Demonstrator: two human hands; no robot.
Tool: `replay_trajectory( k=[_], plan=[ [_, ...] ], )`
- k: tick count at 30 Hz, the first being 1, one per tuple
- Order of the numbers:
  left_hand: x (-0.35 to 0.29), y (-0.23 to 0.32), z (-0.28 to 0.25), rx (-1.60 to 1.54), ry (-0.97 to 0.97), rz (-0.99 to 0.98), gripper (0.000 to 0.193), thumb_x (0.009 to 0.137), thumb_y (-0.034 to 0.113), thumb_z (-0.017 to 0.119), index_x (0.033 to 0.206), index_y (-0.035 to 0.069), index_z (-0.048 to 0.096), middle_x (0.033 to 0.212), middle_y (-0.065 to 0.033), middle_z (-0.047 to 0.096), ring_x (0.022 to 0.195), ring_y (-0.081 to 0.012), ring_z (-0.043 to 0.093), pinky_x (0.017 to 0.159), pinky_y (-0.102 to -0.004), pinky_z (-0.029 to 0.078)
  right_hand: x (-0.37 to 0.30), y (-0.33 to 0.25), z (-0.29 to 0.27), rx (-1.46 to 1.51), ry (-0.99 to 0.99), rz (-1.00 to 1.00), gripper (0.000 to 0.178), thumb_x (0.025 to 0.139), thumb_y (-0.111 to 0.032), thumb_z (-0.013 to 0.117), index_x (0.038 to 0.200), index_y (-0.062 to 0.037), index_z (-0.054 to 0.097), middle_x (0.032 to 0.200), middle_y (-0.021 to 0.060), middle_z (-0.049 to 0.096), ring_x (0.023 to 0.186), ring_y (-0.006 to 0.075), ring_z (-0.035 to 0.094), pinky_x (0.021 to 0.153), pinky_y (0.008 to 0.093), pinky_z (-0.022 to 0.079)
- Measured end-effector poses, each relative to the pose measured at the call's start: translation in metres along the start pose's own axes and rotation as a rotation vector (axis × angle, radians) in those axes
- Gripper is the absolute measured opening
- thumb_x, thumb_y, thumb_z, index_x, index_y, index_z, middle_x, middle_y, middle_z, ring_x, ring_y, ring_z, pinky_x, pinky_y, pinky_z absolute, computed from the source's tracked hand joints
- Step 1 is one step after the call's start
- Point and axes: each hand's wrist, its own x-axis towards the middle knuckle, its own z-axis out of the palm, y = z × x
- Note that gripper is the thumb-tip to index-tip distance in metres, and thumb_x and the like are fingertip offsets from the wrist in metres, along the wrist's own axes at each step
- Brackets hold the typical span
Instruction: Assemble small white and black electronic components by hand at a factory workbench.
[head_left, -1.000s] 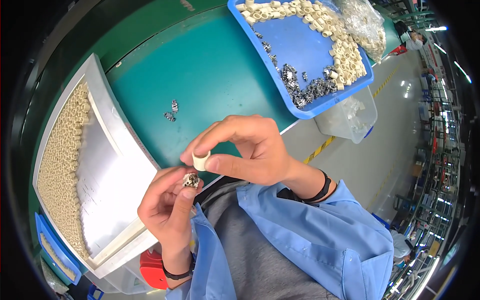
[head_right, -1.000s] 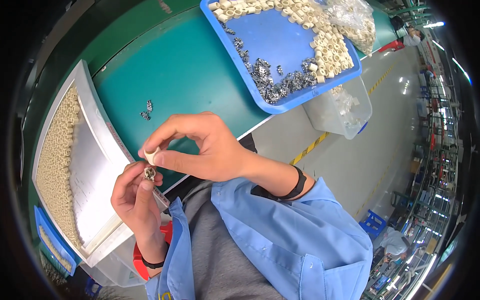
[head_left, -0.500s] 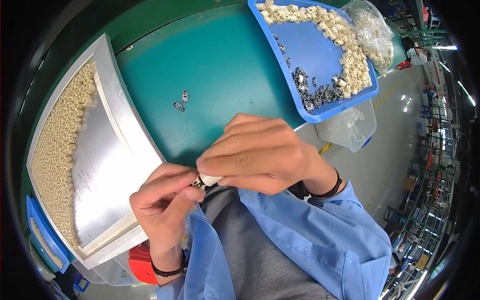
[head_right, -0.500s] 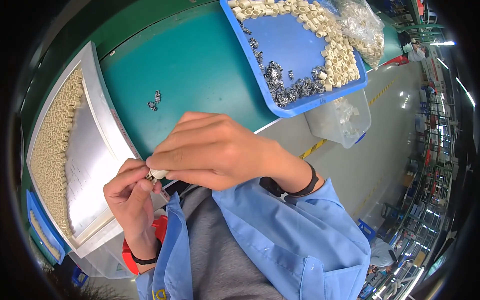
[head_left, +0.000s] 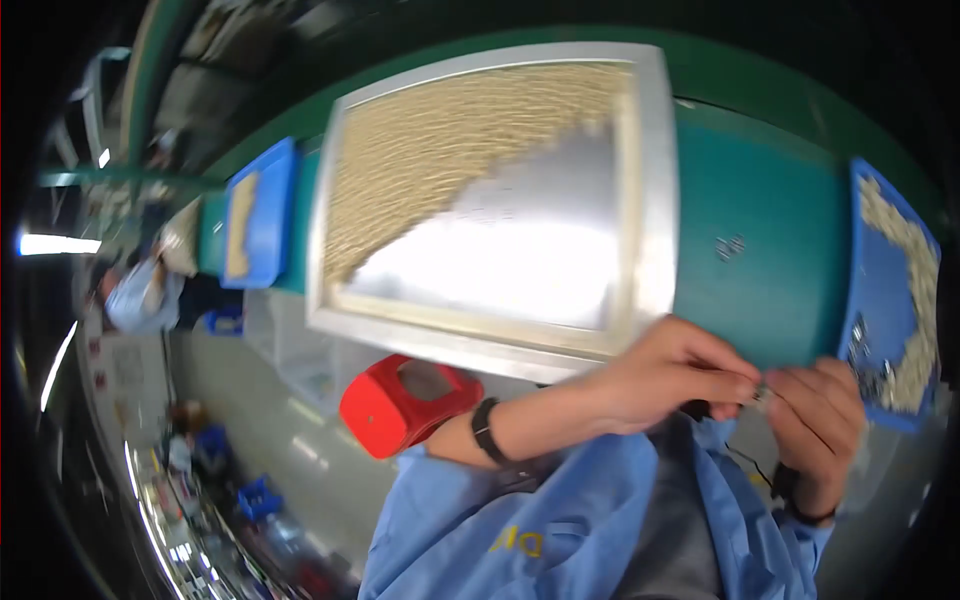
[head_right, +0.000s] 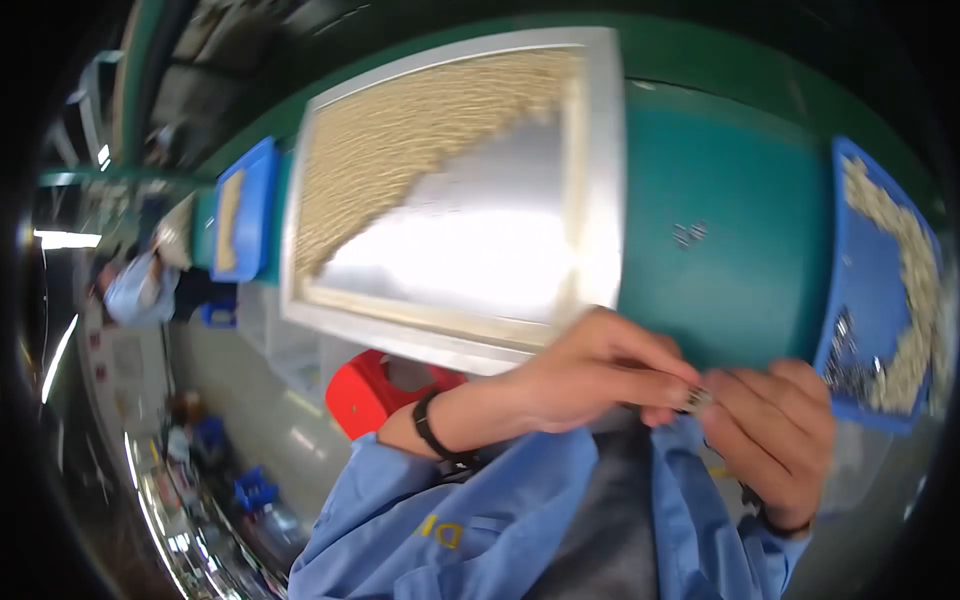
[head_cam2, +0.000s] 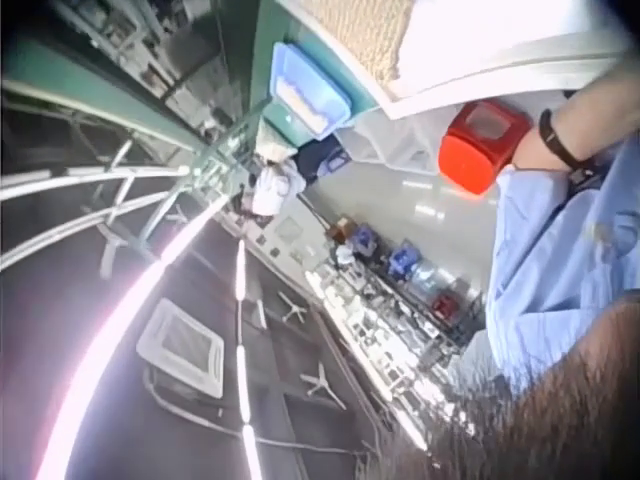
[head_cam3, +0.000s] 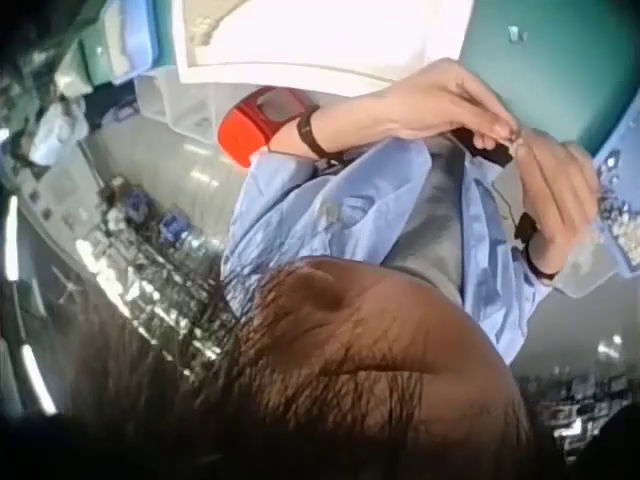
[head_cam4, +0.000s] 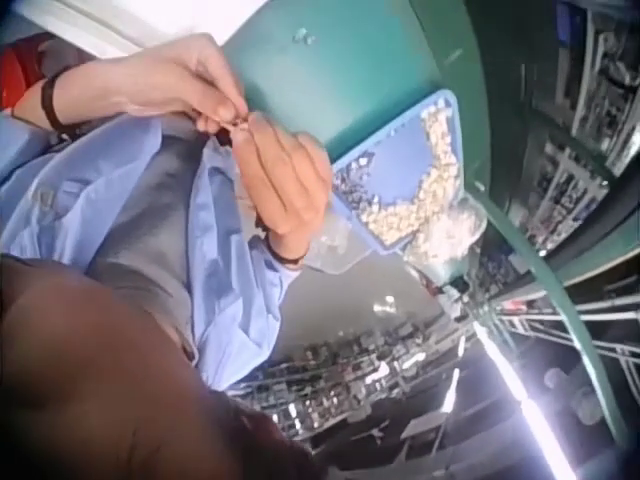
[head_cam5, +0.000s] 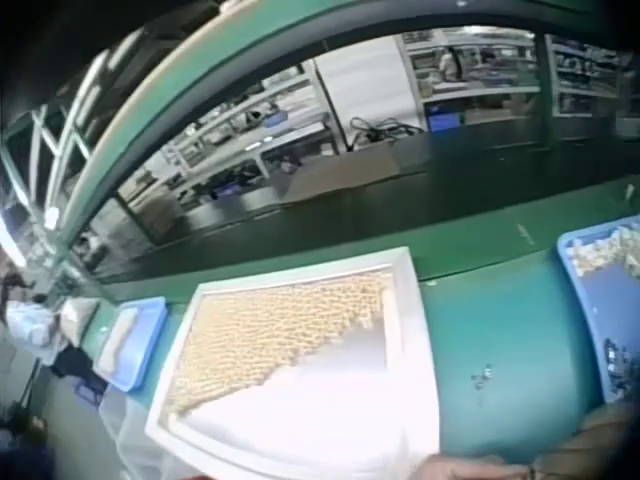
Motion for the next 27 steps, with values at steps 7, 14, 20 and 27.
replay_trajectory(
  k=[7,14,20,27],
  plan=[
    [-0.011,0.015,0.008,0.063,-0.007,0.101,0.016,0.094,-0.001,0.073,0.109,-0.005,0.076,0.093,-0.0128,0.074,0.080,-0.0165,0.070,0.068,-0.0277,0.057,0.010,0.005,0.011,0.022,0.038,-0.044,0.021,0.076,0.005,0.074,0.096,0.0019,0.067,0.091,0.0171,0.072,0.078,0.0298,0.072,0.063,0.0384,0.050],
    [-0.007,0.015,0.004,0.034,-0.027,0.099,0.016,0.094,-0.001,0.073,0.109,-0.006,0.076,0.093,-0.0117,0.074,0.079,-0.0154,0.070,0.069,-0.0266,0.057,0.010,0.008,0.014,0.000,0.049,-0.069,0.025,0.077,0.004,0.075,0.100,0.0010,0.067,0.090,0.0155,0.071,0.075,0.0280,0.070,0.062,0.0385,0.048],
    [-0.013,0.019,0.006,0.053,-0.103,0.111,0.017,0.093,-0.002,0.074,0.109,-0.006,0.075,0.096,-0.0114,0.073,0.082,-0.0143,0.070,0.070,-0.0261,0.058,0.007,0.009,0.011,0.074,0.033,-0.072,0.026,0.080,-0.002,0.073,0.104,0.0028,0.062,0.087,0.0164,0.069,0.071,0.0287,0.067,0.059,0.0397,0.044],
    [-0.015,0.014,0.011,0.107,-0.127,0.151,0.020,0.092,-0.004,0.073,0.112,-0.006,0.074,0.102,-0.0113,0.072,0.087,-0.0138,0.070,0.077,-0.0267,0.058,0.003,0.000,0.001,-0.042,0.022,-0.110,0.023,0.084,-0.004,0.071,0.105,-0.0003,0.062,0.090,0.0151,0.069,0.076,0.0289,0.067,0.063,0.0404,0.045]
  ],
)
